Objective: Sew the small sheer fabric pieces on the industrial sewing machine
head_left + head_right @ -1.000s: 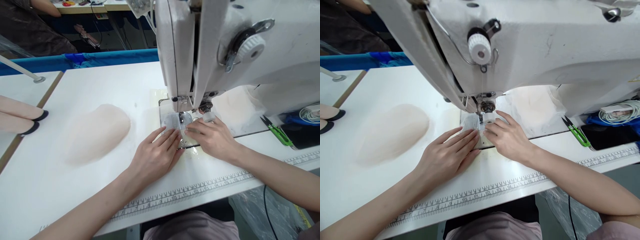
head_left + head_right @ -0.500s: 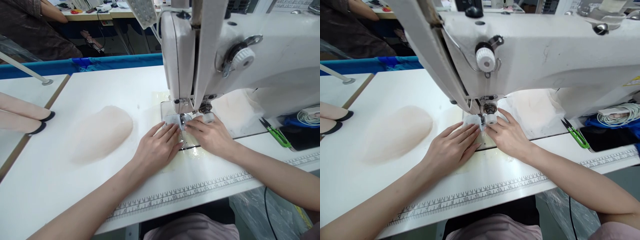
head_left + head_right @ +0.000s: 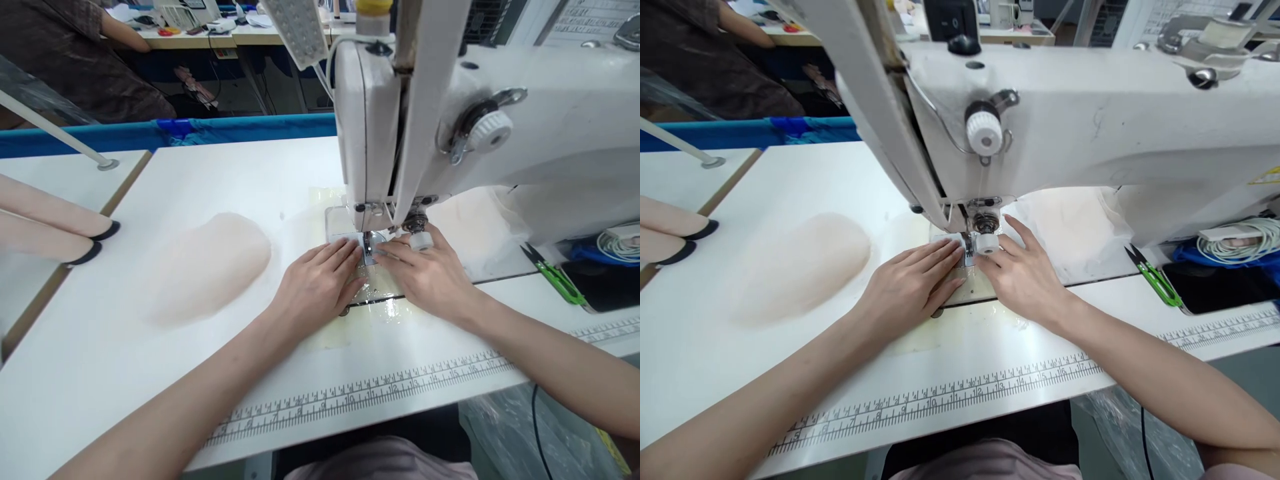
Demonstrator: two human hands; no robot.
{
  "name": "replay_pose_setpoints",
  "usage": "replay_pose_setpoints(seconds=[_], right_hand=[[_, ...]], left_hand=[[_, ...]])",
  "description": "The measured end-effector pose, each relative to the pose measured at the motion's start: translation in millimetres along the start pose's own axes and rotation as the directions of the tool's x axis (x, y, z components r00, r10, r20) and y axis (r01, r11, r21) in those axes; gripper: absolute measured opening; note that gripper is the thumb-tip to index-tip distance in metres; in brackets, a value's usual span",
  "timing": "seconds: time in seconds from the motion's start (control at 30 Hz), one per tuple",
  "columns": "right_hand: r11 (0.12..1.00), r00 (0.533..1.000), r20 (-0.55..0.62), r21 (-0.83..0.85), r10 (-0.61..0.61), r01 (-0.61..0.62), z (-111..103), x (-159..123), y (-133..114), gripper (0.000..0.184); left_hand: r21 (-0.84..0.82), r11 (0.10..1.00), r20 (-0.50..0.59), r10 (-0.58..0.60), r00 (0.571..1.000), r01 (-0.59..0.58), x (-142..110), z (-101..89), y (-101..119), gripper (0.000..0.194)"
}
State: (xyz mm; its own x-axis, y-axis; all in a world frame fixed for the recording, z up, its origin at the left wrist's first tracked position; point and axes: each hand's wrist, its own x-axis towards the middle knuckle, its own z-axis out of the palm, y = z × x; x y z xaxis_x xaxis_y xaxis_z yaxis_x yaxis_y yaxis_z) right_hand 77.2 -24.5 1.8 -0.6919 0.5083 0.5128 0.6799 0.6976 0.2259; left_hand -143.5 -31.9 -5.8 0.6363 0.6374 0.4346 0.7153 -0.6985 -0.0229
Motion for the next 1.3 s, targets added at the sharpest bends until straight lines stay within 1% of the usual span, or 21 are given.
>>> replay_pose_setpoints(seconds=[0.1, 0.23, 0.3, 0.4, 0.47, 0.5, 0.53, 0.6, 0.63, 0.67, 0.73, 0.77, 0.83, 0.87, 0.93, 1.03, 1.07, 1.13, 1.17, 1.23, 1.3], right_hand=[[1.000, 1.000, 0.000, 0.003, 0.009, -0.009, -3, 1, 1, 0.035], [0.999, 0.999, 0.024, 0.033, 0.029, -0.030, -4, 1, 4, 0.033], [0.997, 0.999, 0.018, 0.054, 0.050, -0.050, -3, -1, 4, 0.030], [0.982, 0.994, 0.027, 0.153, 0.109, -0.112, -3, -3, 2, 0.027], [0.934, 0.990, 0.072, 0.329, 0.121, -0.138, -8, -2, -2, 0.029], [0.888, 0.988, 0.108, 0.436, 0.109, -0.145, -12, 0, -5, 0.034], [0.828, 0.983, 0.160, 0.537, 0.091, -0.164, -17, 3, -9, 0.043], [0.678, 0.951, 0.304, 0.689, 0.054, -0.258, -29, 13, -18, 0.065], [0.588, 0.921, 0.387, 0.736, 0.041, -0.335, -35, 19, -22, 0.067], [0.475, 0.892, 0.452, 0.782, 0.015, -0.404, -41, 26, -27, 0.058], [0.191, 0.841, 0.539, 0.831, -0.049, -0.522, -49, 41, -35, 0.029], [0.059, 0.831, 0.553, 0.833, -0.061, -0.550, -51, 48, -38, 0.024], [-0.103, 0.815, 0.576, 0.808, -0.064, -0.580, -53, 61, -43, 0.026], [-0.132, 0.808, 0.586, 0.798, -0.057, -0.588, -53, 66, -45, 0.026], [-0.128, 0.797, 0.602, 0.788, -0.042, -0.602, -50, 75, -47, 0.022], [-0.116, 0.805, 0.592, 0.797, -0.039, -0.592, -46, 87, -52, 0.019], [-0.131, 0.808, 0.587, 0.798, -0.048, -0.588, -44, 92, -55, 0.019], [-0.171, 0.808, 0.584, 0.791, -0.071, -0.587, -41, 102, -62, 0.017], [-0.187, 0.807, 0.586, 0.786, -0.080, -0.589, -39, 109, -66, 0.016], [-0.212, 0.807, 0.586, 0.782, -0.072, -0.586, -32, 123, -74, 0.014], [-0.221, 0.822, 0.570, 0.800, -0.011, -0.558, -20, 139, -81, 0.015]], left_hand=[[-0.022, 0.999, 0.007, -0.042, 0.999, 0.042, -1, -0.2, -1, 0.043], [0.008, 0.991, -0.024, -0.135, 0.991, 0.135, -3, 0.4, -4, 0.034], [0.026, 0.983, 0.017, -0.180, 0.984, 0.179, -3, -1.1, -8, 0.031], [0.036, 0.980, 0.104, -0.198, 0.975, 0.195, -1, -13.4, -13, 0.029], [-0.006, 0.984, 0.166, -0.175, 0.970, 0.179, 2, -31.1, -16, 0.027], [-0.056, 0.982, 0.215, -0.167, 0.962, 0.182, 2, -42.3, -17, 0.027], [-0.152, 0.964, 0.313, -0.161, 0.936, 0.217, 3, -54.4, -17, 0.028], [-0.347, 0.860, 0.484, -0.177, 0.857, 0.374, 5, -78.3, -17, 0.028], [-0.431, 0.801, 0.522, -0.153, 0.839, 0.415, 6, -89.1, -18, 0.028], [-0.492, 0.754, 0.540, -0.126, 0.832, 0.434, 7, -98.4, -18, 0.028], [-0.564, 0.705, 0.545, -0.074, 0.835, 0.430, 8, -112.7, -21, 0.028], [-0.576, 0.697, 0.542, -0.066, 0.838, 0.427, 8, -117.9, -24, 0.027], [-0.586, 0.678, 0.530, -0.092, 0.843, 0.443, 3, -124.9, -31, 0.022], [-0.593, 0.659, 0.527, -0.117, 0.842, 0.463, -3, -127.0, -35, 0.021], [-0.614, 0.592, 0.544, -0.162, 0.823, 0.522, -21, -129.1, -44, 0.024], [-0.636, 0.461, 0.604, -0.202, 0.771, 0.619, -62, -129.5, -57, 0.015], [-0.646, 0.416, 0.606, -0.232, 0.761, 0.640, -77, -129.9, -61, 0.017], [-0.711, 0.327, 0.515, -0.362, 0.777, 0.623, -103, -132.6, -69, 0.023], [-0.734, 0.301, 0.454, -0.449, 0.770, 0.609, -111, -135.0, -74, 0.025], [-0.719, 0.324, 0.332, -0.617, 0.714, 0.615, -118, -140.5, -87, 0.029], [-0.653, 0.385, 0.247, -0.707, 0.663, 0.653, -112, -143.6, -105, 0.032]])
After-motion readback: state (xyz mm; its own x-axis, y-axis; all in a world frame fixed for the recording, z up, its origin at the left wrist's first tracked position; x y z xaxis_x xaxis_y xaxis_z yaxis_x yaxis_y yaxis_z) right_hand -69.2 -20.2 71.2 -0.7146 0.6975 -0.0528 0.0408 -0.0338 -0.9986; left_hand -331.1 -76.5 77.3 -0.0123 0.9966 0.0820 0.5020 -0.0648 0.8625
